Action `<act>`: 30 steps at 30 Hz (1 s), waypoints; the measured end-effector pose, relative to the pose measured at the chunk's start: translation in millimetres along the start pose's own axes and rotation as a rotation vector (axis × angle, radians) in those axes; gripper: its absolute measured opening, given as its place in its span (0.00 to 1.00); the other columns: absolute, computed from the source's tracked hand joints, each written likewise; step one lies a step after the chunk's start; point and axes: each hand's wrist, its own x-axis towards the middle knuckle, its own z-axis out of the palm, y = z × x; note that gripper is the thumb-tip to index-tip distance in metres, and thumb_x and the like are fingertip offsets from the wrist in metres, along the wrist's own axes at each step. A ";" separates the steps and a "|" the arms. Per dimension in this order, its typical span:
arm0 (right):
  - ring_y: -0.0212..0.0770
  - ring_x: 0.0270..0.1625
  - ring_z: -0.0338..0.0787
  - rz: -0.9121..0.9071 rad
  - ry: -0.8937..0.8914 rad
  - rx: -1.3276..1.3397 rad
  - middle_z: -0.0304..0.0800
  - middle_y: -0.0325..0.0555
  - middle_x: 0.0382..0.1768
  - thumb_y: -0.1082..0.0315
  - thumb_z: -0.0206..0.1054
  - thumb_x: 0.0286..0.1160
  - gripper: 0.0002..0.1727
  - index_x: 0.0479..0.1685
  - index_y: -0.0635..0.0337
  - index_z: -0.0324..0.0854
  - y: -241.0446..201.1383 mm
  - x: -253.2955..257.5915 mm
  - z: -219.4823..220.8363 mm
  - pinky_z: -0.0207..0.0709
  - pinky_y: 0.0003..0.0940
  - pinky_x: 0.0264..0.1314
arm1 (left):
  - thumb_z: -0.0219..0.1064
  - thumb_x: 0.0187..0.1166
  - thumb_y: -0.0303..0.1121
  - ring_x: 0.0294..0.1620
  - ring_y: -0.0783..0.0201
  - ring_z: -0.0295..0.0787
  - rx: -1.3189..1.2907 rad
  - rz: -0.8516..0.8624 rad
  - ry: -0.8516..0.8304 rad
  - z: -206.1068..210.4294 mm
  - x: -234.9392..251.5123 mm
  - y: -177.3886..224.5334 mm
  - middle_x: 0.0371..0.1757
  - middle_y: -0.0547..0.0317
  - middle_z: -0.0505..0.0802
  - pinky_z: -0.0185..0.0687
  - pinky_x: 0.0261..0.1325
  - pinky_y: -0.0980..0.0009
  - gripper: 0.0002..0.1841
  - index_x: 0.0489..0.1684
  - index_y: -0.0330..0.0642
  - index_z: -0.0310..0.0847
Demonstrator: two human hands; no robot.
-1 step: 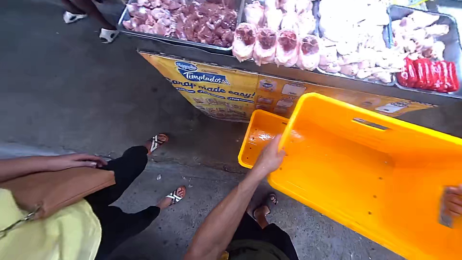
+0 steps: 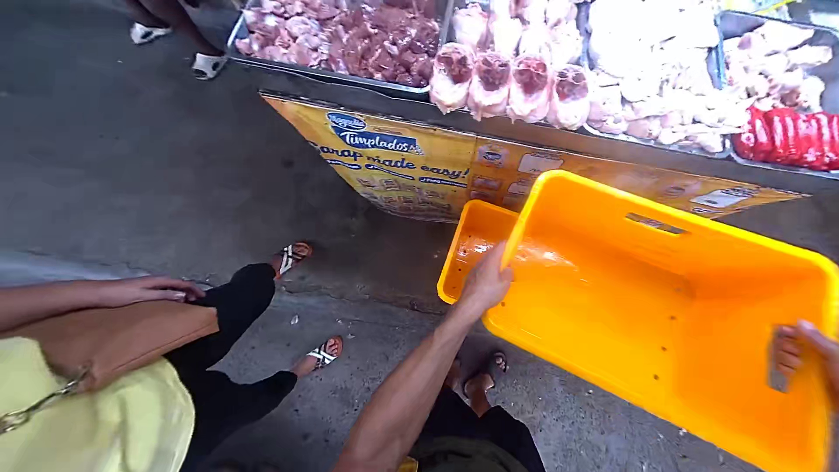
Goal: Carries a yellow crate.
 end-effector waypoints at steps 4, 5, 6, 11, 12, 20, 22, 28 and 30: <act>0.31 0.14 0.75 -0.143 0.096 -0.168 0.73 0.34 0.20 0.45 0.54 0.91 0.24 0.55 0.59 0.75 30.0 104.5 96.7 0.78 0.33 0.19 | 0.56 0.87 0.36 0.76 0.48 0.81 0.208 -0.141 0.150 -37.0 22.0 -32.7 0.76 0.46 0.84 0.74 0.78 0.45 0.29 0.91 0.52 0.61; 0.31 0.14 0.74 -0.142 0.101 -0.187 0.71 0.35 0.19 0.44 0.53 0.91 0.24 0.57 0.58 0.74 18.2 107.1 116.4 0.78 0.33 0.19 | 0.57 0.87 0.36 0.75 0.46 0.82 0.236 -0.159 0.177 -51.2 25.0 -38.0 0.76 0.46 0.84 0.76 0.76 0.42 0.30 0.92 0.54 0.59; 0.32 0.13 0.74 -0.133 0.090 -0.202 0.71 0.35 0.19 0.45 0.53 0.92 0.23 0.58 0.57 0.73 7.6 106.3 129.7 0.79 0.34 0.18 | 0.57 0.87 0.36 0.74 0.44 0.83 0.227 -0.170 0.186 -63.7 26.2 -46.6 0.75 0.45 0.85 0.77 0.74 0.40 0.31 0.93 0.55 0.57; 0.35 0.12 0.76 -0.057 0.070 -0.258 0.72 0.38 0.17 0.45 0.53 0.92 0.22 0.56 0.58 0.71 9.0 103.5 144.3 0.81 0.37 0.17 | 0.55 0.88 0.34 0.66 0.41 0.88 0.251 -0.200 0.157 -78.4 20.5 -63.3 0.68 0.40 0.88 0.81 0.67 0.38 0.37 0.97 0.56 0.42; 0.35 0.11 0.76 -0.056 0.079 -0.257 0.72 0.38 0.17 0.46 0.53 0.92 0.22 0.56 0.58 0.70 13.4 103.6 141.2 0.81 0.37 0.17 | 0.55 0.88 0.33 0.65 0.40 0.88 0.277 -0.197 0.138 -76.2 22.4 -60.0 0.67 0.38 0.88 0.81 0.67 0.38 0.37 0.97 0.53 0.39; 0.38 0.15 0.79 -0.017 0.022 -0.024 0.78 0.40 0.21 0.45 0.50 0.93 0.23 0.56 0.58 0.75 13.3 100.5 135.2 0.82 0.40 0.20 | 0.56 0.89 0.43 0.58 0.26 0.88 0.490 -0.200 0.133 -79.2 63.1 -34.5 0.63 0.27 0.87 0.79 0.57 0.25 0.36 0.96 0.54 0.43; 0.35 0.12 0.76 -0.003 -0.045 0.090 0.76 0.37 0.18 0.40 0.47 0.92 0.27 0.54 0.55 0.75 31.9 100.5 132.3 0.79 0.35 0.16 | 0.54 0.90 0.46 0.55 0.23 0.87 0.511 -0.206 0.124 -84.9 63.2 -39.5 0.58 0.25 0.88 0.77 0.54 0.22 0.34 0.95 0.57 0.45; 0.34 0.09 0.69 0.128 -0.044 0.300 0.69 0.36 0.15 0.38 0.47 0.91 0.29 0.63 0.56 0.75 92.4 64.7 106.8 0.75 0.34 0.11 | 0.52 0.93 0.44 0.63 0.19 0.81 0.634 -0.115 0.016 -66.8 95.7 -12.9 0.64 0.20 0.84 0.69 0.60 0.17 0.30 0.91 0.48 0.50; 0.35 0.09 0.70 0.158 -0.020 0.409 0.69 0.37 0.14 0.35 0.47 0.89 0.31 0.62 0.55 0.74 127.9 49.1 91.6 0.75 0.34 0.12 | 0.53 0.92 0.44 0.61 0.18 0.82 0.686 -0.032 -0.010 -45.4 121.6 6.7 0.62 0.21 0.85 0.71 0.57 0.17 0.29 0.90 0.50 0.51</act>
